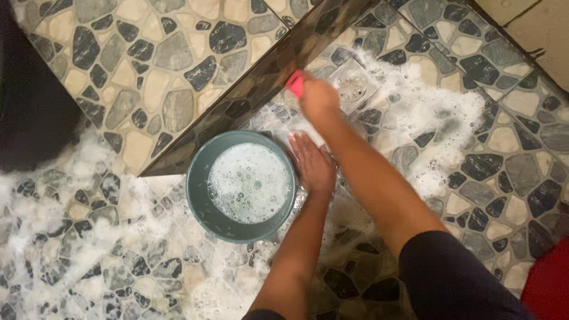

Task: The person scrubs a tiled floor using a pink brush and soapy water from a green basin, moving the brush in circular and back-and-forth motions while dipping it into the basin for more soap.

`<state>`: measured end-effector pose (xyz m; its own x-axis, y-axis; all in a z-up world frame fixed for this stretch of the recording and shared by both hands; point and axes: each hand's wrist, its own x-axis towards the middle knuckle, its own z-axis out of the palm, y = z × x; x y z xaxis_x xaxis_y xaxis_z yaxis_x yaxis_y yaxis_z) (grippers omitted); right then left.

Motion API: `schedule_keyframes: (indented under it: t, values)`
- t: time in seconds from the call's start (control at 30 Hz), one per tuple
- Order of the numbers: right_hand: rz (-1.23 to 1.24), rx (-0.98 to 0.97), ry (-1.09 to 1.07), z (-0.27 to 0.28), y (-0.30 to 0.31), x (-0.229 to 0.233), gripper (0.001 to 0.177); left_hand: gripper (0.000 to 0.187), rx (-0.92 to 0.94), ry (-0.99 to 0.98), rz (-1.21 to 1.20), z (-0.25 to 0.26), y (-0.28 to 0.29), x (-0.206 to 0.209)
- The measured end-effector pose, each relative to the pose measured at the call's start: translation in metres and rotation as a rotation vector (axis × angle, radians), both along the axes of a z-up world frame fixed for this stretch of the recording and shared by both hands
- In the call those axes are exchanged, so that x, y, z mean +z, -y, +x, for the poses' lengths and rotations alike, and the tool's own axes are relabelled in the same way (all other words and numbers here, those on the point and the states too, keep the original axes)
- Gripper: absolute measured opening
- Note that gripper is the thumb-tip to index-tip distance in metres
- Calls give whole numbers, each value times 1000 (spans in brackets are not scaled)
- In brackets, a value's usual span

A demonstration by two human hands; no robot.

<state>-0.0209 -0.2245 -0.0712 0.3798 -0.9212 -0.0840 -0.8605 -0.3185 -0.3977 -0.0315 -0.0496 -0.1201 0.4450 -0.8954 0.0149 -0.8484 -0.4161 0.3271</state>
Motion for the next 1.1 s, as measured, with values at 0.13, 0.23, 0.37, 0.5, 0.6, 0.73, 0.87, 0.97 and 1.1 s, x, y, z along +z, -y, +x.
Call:
schedule_keyframes:
  t: [0.13,0.23,0.37,0.5,0.6,0.73,0.87,0.97,1.1]
  values:
    - [6,79,6,31,-35,17,32,69,106,-253,-124,6,-10,-19]
    - [29,121,-3,23,-52,33,37,74,226,-405,-235,13,-17,-13]
    - [54,150,-12,13,-71,34,45,78,321,-284,-170,29,-41,8]
    - [7,134,-39,7,-93,28,39,82,358,-365,-276,57,-68,19]
    - [44,157,-26,5,-122,30,39,79,441,-386,-187,72,-91,15]
    - [49,273,-46,-1,-153,29,45,73,505,-296,-66,82,-102,15]
    - [20,386,-45,-4,-133,9,45,67,418,-148,119,83,-98,25]
    - [-98,176,-109,-19,-68,-7,28,65,238,-61,-4,89,-90,22]
    - [-165,-220,-91,-62,33,5,45,68,225,-14,87,86,-74,19]
